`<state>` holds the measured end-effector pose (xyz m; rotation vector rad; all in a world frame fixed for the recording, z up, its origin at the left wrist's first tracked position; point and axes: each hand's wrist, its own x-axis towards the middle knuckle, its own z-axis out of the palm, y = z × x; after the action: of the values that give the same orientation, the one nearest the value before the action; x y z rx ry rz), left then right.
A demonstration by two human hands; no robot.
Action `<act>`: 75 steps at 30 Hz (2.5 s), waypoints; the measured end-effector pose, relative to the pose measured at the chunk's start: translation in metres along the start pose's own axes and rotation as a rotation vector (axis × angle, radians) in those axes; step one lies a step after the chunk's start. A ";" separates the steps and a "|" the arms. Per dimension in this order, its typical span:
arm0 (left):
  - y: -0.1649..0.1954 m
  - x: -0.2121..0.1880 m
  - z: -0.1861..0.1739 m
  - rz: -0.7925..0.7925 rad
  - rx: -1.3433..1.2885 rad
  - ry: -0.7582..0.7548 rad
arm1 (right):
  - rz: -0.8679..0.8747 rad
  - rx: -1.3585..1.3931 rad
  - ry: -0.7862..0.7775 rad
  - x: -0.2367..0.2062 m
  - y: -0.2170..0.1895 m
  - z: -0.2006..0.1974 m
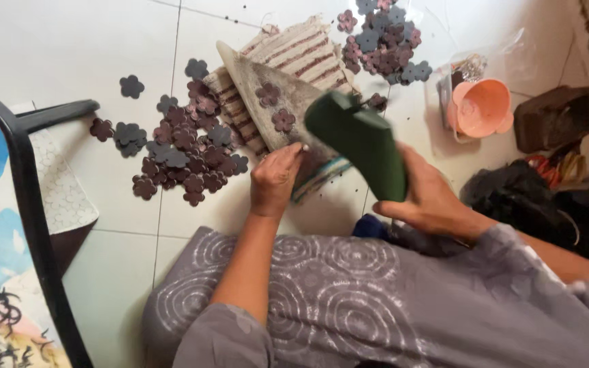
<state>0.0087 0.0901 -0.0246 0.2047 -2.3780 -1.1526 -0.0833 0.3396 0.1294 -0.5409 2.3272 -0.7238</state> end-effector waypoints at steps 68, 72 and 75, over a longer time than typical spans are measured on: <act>0.045 -0.013 -0.027 -0.812 -0.683 0.072 | -0.084 0.686 0.185 0.030 0.012 -0.014; 0.013 -0.006 -0.024 -0.865 -0.912 0.245 | -0.161 0.027 0.273 0.052 0.014 -0.008; 0.009 -0.004 -0.018 -0.843 -0.979 0.319 | -0.281 -0.149 0.144 0.065 0.019 0.016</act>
<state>0.0215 0.0847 -0.0101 0.9875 -1.2027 -2.2802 -0.1229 0.3134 0.0784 -0.9245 2.4806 -0.7403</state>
